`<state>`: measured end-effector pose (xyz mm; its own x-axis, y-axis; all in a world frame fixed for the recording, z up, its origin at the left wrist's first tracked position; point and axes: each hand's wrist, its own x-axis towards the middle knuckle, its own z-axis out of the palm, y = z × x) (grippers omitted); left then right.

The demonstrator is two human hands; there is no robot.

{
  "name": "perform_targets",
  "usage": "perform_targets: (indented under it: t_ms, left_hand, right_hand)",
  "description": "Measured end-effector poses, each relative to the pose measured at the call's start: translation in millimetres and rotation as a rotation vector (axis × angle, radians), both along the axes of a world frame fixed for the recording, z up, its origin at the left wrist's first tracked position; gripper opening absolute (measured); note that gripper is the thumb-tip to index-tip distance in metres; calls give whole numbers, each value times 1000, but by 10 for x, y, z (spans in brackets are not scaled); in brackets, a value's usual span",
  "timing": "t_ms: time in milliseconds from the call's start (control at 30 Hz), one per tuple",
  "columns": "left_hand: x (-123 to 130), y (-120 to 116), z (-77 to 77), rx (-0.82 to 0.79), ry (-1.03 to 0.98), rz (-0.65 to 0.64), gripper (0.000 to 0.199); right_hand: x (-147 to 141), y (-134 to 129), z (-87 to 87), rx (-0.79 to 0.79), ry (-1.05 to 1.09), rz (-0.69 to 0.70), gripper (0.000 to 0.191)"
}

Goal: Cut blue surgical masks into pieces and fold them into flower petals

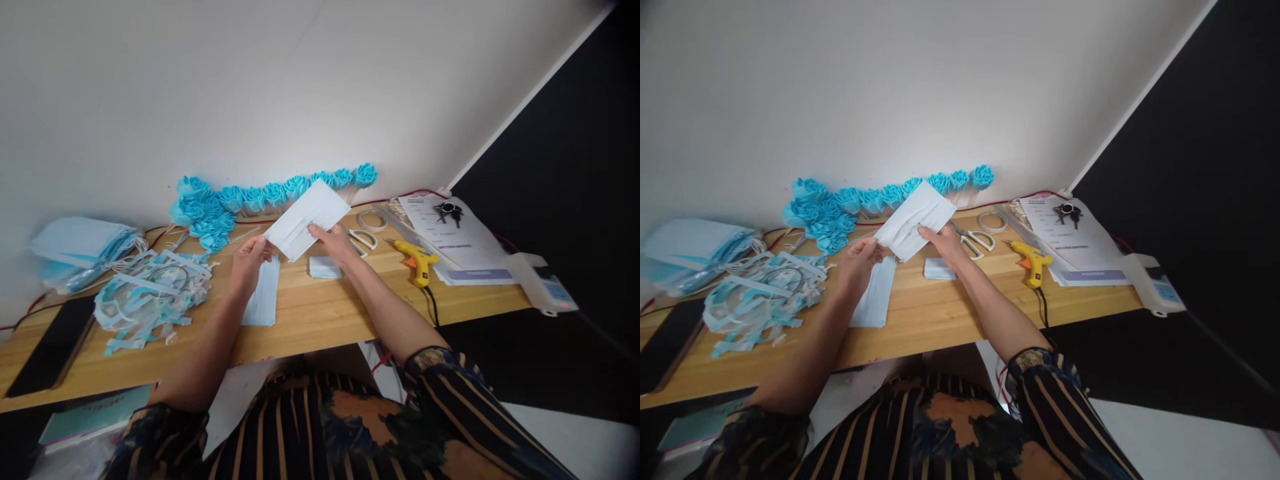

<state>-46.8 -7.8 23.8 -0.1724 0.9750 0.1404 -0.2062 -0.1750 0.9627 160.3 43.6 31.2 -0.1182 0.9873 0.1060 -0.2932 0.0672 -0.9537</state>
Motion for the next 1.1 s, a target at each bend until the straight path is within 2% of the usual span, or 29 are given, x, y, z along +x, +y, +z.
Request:
perform_targets:
  t_ms: [133, 267, 400, 700, 1100]
  left_hand:
    - [62, -56, 88, -65, 53, -155, 47]
    - [105, -100, 142, -110, 227, -217, 40]
    - [140, -107, 132, -169, 273, -220, 34]
    - [173, -89, 81, -133, 277, -223, 28]
    - [180, -124, 152, -134, 315, -203, 11]
  right_hand:
    - [27, 40, -19, -2, 63, -44, 49]
    - [31, 53, 9, -10, 99, -103, 49]
    - [22, 39, 47, 4, 101, -124, 47]
    - [1, 23, 18, 15, 59, -110, 47]
    - [6, 45, 24, 67, 7, -219, 42]
